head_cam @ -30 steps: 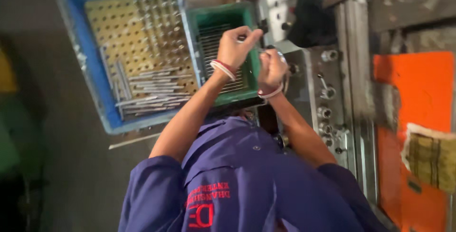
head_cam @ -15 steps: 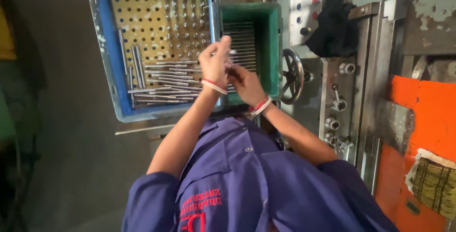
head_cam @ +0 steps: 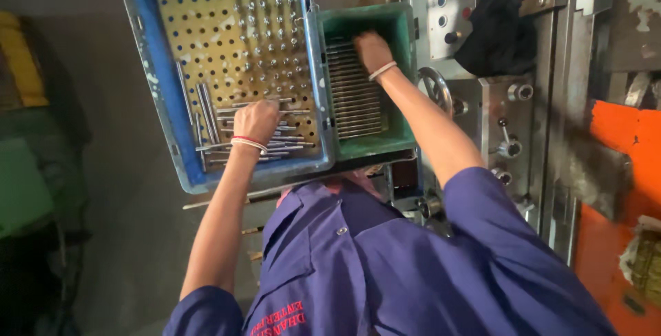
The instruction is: The person picks up metal rods from a blue tray and inserts them into a machine. They use a caliper to measure the rods and then place them into the machine. The person repeats this process multiple times.
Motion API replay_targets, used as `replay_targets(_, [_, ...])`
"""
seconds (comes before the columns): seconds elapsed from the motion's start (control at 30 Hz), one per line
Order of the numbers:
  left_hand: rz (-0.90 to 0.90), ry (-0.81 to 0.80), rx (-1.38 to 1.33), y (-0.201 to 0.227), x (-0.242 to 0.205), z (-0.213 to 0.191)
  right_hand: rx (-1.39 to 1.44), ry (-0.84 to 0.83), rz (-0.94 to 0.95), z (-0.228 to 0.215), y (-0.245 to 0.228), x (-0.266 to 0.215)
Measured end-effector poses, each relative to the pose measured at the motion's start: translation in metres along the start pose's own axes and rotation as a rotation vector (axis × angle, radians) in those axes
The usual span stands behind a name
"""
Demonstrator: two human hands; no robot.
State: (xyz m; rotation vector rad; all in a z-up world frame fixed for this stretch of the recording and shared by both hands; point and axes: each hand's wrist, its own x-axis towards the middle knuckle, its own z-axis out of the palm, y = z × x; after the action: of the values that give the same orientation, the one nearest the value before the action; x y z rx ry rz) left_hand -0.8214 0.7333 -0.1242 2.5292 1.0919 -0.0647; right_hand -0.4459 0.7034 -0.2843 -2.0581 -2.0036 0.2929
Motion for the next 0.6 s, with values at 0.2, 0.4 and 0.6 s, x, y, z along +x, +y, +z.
replay_targets(0.2, [-0.012, -0.026, 0.121, -0.02, 0.01, 0.037, 0.101, 0.276, -0.057, -0.02, -0.037, -0.029])
replay_targets(0.4, [-0.02, -0.246, 0.263, -0.025, 0.022, 0.031, 0.452, 0.373, 0.214, -0.122, -0.134, -0.103])
replay_targets(0.6, [0.072, -0.351, 0.338, -0.018, 0.026, 0.007, 0.468, 0.639, 0.565, -0.178, -0.106, -0.196])
